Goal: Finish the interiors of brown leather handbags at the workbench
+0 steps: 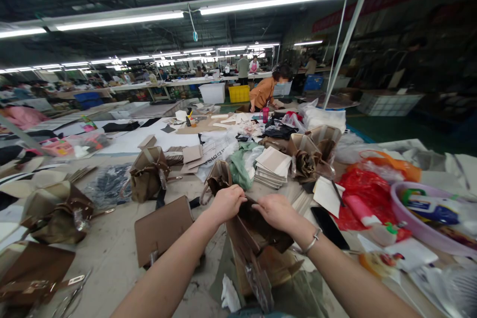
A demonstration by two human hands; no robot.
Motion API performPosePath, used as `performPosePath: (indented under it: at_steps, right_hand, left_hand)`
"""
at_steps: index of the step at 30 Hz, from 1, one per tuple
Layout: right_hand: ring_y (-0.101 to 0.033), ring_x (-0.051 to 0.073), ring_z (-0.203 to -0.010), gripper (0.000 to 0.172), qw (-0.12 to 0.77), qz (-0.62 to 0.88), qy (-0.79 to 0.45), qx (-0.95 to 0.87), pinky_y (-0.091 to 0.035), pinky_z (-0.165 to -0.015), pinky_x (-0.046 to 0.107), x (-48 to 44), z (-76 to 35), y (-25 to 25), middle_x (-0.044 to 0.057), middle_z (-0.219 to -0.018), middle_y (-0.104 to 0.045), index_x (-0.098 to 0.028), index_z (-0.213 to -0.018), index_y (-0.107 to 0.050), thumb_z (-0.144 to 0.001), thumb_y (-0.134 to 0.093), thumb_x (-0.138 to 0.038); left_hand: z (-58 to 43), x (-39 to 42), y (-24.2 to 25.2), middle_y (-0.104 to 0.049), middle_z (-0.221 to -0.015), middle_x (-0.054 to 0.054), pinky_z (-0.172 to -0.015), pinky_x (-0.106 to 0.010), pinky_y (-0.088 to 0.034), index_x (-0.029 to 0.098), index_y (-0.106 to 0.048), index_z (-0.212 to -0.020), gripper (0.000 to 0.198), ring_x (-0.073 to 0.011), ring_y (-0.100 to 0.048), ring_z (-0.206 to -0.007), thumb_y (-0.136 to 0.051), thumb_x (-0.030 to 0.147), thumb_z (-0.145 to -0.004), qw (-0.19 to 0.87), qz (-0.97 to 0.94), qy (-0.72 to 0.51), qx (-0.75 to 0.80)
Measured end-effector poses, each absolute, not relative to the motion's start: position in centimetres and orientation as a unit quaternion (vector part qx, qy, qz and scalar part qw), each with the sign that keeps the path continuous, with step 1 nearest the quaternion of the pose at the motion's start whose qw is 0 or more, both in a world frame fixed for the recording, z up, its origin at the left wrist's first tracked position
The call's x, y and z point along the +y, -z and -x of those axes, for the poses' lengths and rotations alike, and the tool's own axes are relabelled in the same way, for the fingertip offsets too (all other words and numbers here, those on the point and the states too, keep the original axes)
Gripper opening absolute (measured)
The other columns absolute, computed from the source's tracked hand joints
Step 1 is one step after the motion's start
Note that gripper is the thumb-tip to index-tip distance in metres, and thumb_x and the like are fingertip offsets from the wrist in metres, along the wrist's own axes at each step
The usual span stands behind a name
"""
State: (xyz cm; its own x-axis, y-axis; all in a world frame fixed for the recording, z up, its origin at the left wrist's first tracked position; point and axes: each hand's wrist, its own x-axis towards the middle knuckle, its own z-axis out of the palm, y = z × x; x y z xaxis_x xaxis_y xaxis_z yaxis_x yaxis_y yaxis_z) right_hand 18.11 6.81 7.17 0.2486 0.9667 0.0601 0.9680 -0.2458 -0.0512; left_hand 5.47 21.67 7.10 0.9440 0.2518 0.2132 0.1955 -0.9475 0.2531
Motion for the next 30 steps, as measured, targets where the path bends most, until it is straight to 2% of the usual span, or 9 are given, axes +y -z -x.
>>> performPosePath:
  at_steps: [6, 11, 14, 16, 20, 24, 26, 28, 30]
  right_hand:
    - [-0.063, 0.02, -0.073, 0.045, 0.029, 0.799, -0.002, -0.601, -0.04, -0.065, 0.027, 6.8, -18.1, -7.4, 0.008, -0.08, -0.069, -0.02, -0.082, -0.065, -0.092, -0.03, -0.046]
    - [-0.063, 0.021, -0.075, 0.048, 0.058, 0.795, -0.024, -0.604, -0.041, -0.064, 0.027, 6.8, -18.0, -8.0, 0.005, -0.08, -0.069, -0.022, -0.088, -0.065, -0.083, -0.039, -0.063]
    - [-0.063, 0.019, -0.081, 0.039, 0.086, 0.786, -0.033, -0.612, -0.041, -0.066, 0.026, 7.2, -17.7, -8.4, 0.002, -0.091, -0.069, -0.027, -0.102, -0.061, -0.084, -0.044, -0.056]
    - [-0.063, 0.018, -0.083, 0.034, 0.086, 0.785, -0.034, -0.613, -0.041, -0.067, 0.025, 7.8, -17.4, -8.6, 0.002, -0.093, -0.069, -0.028, -0.104, -0.059, -0.087, -0.042, -0.051]
    - [-0.063, 0.018, -0.08, 0.032, 0.04, 0.789, -0.015, -0.612, -0.04, -0.066, 0.024, 8.9, -17.0, -8.5, 0.005, -0.086, -0.069, -0.022, -0.091, -0.063, -0.089, -0.041, -0.045]
    - [-0.063, 0.017, -0.076, 0.032, 0.011, 0.792, 0.014, -0.61, -0.04, -0.063, 0.024, 9.4, -17.2, -8.0, 0.007, -0.081, -0.068, -0.019, -0.082, -0.062, -0.092, -0.036, -0.036]
    - [-0.063, 0.017, -0.075, 0.033, 0.008, 0.793, 0.021, -0.609, -0.039, -0.062, 0.024, 9.4, -17.5, -7.8, 0.006, -0.081, -0.068, -0.019, -0.081, -0.062, -0.093, -0.035, -0.035]
    - [-0.063, 0.017, -0.075, 0.035, 0.005, 0.792, 0.023, -0.611, -0.039, -0.062, 0.024, 9.3, -17.8, -7.7, 0.006, -0.081, -0.068, -0.02, -0.081, -0.062, -0.093, -0.035, -0.037]
    - [-0.063, 0.017, -0.074, 0.035, 0.006, 0.784, 0.02, -0.62, -0.038, -0.061, 0.024, 9.3, -18.0, -7.7, 0.006, -0.081, -0.068, -0.02, -0.082, -0.063, -0.092, -0.035, -0.037]
  left_hand:
    - [-5.6, 21.2, -6.9, -0.058, -0.084, -0.003, -0.07, -0.025, -0.043, 0.017, -0.057, -0.08, 0.015, -0.015, -0.057, -0.077, -0.046, 0.026, -0.086, 0.115, -0.976, -0.125, 0.134]
    - [-5.6, 21.1, -6.7, -0.058, -0.083, -0.004, -0.07, -0.027, -0.045, 0.017, -0.056, -0.081, 0.016, -0.0166, -0.057, -0.078, -0.045, 0.026, -0.086, 0.127, -0.972, -0.14, 0.138]
    - [-5.5, 21.1, -6.6, -0.057, -0.083, -0.005, -0.071, -0.028, -0.045, 0.017, -0.056, -0.08, 0.015, -0.0169, -0.057, -0.079, -0.045, 0.025, -0.086, 0.138, -0.97, -0.142, 0.144]
    - [-5.4, 21.1, -6.6, -0.058, -0.083, -0.005, -0.072, -0.028, -0.046, 0.017, -0.056, -0.08, 0.016, -0.017, -0.057, -0.079, -0.045, 0.025, -0.086, 0.142, -0.968, -0.146, 0.147]
    - [-5.2, 21.5, -6.2, -0.059, -0.081, -0.004, -0.072, -0.027, -0.047, 0.017, -0.058, -0.079, 0.013, -0.0164, -0.058, -0.078, -0.047, 0.022, -0.084, 0.168, -0.961, -0.174, 0.136]
    - [-4.7, 22.0, -5.5, -0.063, -0.092, -0.004, -0.082, -0.026, -0.046, 0.017, -0.059, -0.084, 0.006, -0.0145, -0.059, -0.088, -0.056, 0.019, -0.079, 0.306, -0.917, -0.242, 0.087]
    - [-4.3, 22.3, -5.4, -0.059, -0.111, -0.007, -0.086, -0.026, -0.046, 0.017, -0.054, -0.103, 0.032, -0.0144, -0.059, -0.094, -0.064, 0.02, -0.073, 0.378, -0.884, -0.263, 0.082]
    - [-4.0, 22.6, -5.5, -0.054, -0.121, -0.009, -0.086, -0.028, -0.046, 0.018, -0.046, -0.115, 0.053, -0.0154, -0.059, -0.094, -0.069, 0.019, -0.067, 0.406, -0.877, -0.239, 0.091]
    - [-3.7, 23.0, -5.9, -0.057, -0.115, -0.005, -0.086, -0.029, -0.046, 0.02, -0.047, -0.113, 0.052, -0.0166, -0.059, -0.095, -0.069, 0.016, -0.065, 0.395, -0.894, -0.19, 0.095]
